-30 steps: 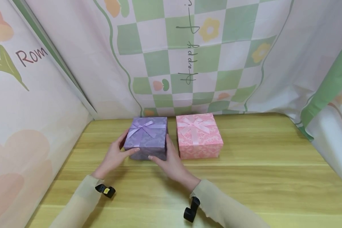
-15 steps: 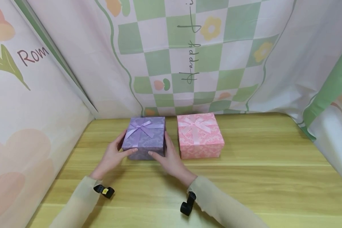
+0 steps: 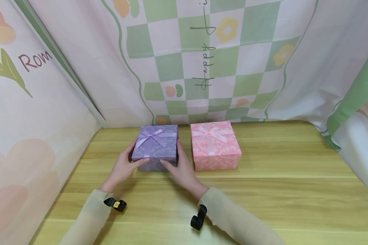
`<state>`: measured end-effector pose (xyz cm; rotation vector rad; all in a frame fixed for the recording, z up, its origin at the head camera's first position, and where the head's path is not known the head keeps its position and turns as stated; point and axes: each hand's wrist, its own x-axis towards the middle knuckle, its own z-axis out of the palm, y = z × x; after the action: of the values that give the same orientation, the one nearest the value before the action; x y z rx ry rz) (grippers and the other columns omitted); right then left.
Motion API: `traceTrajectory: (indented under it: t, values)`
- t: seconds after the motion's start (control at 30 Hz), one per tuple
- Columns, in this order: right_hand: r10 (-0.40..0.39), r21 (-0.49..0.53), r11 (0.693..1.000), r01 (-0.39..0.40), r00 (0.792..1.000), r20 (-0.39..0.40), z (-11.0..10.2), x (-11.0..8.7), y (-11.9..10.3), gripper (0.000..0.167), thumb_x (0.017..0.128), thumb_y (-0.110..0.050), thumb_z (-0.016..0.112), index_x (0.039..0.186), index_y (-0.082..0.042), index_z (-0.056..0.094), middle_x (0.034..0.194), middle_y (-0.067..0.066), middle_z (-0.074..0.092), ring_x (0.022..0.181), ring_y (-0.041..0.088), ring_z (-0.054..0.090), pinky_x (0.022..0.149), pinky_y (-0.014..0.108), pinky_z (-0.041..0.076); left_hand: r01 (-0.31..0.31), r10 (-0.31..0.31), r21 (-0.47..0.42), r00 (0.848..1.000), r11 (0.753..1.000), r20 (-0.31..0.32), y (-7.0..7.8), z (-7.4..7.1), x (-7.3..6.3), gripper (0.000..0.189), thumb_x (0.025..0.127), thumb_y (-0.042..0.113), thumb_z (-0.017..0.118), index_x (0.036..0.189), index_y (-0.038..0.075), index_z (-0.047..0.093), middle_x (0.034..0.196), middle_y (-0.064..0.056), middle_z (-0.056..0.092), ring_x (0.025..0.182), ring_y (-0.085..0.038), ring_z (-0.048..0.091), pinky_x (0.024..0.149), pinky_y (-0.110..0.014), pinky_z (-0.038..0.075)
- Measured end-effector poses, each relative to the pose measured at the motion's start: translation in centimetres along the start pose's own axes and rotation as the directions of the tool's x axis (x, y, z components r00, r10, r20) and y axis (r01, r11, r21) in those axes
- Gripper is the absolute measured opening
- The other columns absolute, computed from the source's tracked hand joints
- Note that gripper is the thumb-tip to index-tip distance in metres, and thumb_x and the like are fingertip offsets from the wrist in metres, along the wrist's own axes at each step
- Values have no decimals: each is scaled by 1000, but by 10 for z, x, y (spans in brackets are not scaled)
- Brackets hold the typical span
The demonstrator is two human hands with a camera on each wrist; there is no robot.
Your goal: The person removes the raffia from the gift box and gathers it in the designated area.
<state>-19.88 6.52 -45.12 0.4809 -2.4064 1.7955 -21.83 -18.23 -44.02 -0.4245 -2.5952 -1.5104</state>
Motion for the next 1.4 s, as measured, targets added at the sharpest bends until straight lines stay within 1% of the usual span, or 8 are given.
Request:
traceTrajectory:
  t: [0.1, 0.27, 0.5, 0.8, 0.9, 1.13, 1.23, 1.4]
  values:
    - [-3, -15, 1000, 3, 1000, 0, 0, 0, -1, 97, 97, -27, 74, 164, -10, 6, 166, 14, 20, 149, 26, 25, 117, 39, 27, -5, 5, 3, 1000, 1000, -3, -1, 0, -1, 99, 88, 38, 82, 161, 2, 26, 160, -15, 35, 143, -29, 38, 115, -43, 34]
    - [-3, -51, 999, 2, 1000, -9, -1, 0, -2, 97, 96, -27, 75, 164, -7, 9, 165, 16, 23, 148, 26, 27, 116, 39, 30, 6, -6, 10, 1000, 1000, -2, 0, 0, -1, 99, 88, 39, 82, 162, 7, 25, 161, -14, 34, 144, -28, 37, 115, -43, 33]
    - [-5, -43, 999, 4, 1000, -19, -1, 2, -2, 97, 94, -25, 77, 163, -5, 12, 163, 17, 26, 146, 27, 32, 115, 40, 33, 11, -11, 5, 1000, 1000, -8, 0, 1, -1, 98, 88, 39, 81, 162, 8, 24, 160, -15, 34, 143, -30, 38, 115, -45, 34]
    - [3, -29, 1000, -4, 999, -36, -2, 2, -1, 97, 92, -27, 79, 163, -6, 16, 162, 17, 28, 145, 29, 34, 113, 47, 36, -13, 13, -25, 1000, 1000, -17, 0, 3, -1, 94, 90, 27, 81, 162, 9, 25, 160, -15, 35, 140, -33, 42, 112, -47, 37]
    - [3, -35, 999, -5, 999, -38, -2, 3, -1, 97, 92, -27, 79, 163, -5, 16, 162, 17, 29, 145, 29, 35, 113, 46, 36, -19, 18, -42, 1000, 999, -17, 7, 3, -3, 93, 91, 20, 80, 163, 9, 23, 159, -18, 34, 138, -36, 44, 110, -49, 39]
    - [16, -43, 999, -18, 999, -43, -2, 3, -1, 97, 92, -28, 79, 164, -7, 16, 162, 17, 30, 144, 28, 35, 113, 44, 36, -5, 4, -58, 1000, 998, -9, 42, -5, -11, 90, 91, 13, 79, 161, 2, 23, 157, -24, 35, 126, -40, 55, 100, -48, 50]
    - [22, -34, 999, -24, 999, -40, -2, 3, -2, 98, 92, -30, 79, 164, -9, 16, 162, 15, 30, 144, 28, 36, 114, 43, 36, -7, 6, -65, 1000, 998, -14, 45, -5, -12, 89, 92, 13, 79, 161, 1, 24, 156, -25, 36, 125, -40, 56, 98, -48, 51]
    - [25, -14, 1000, -25, 999, -40, -2, 4, -2, 97, 93, -32, 78, 164, -11, 16, 163, 13, 29, 144, 28, 36, 114, 44, 36, -17, 16, -68, 1000, 998, -25, 43, -5, -12, 88, 92, 14, 79, 161, 3, 25, 154, -25, 40, 124, -39, 57, 97, -49, 52]
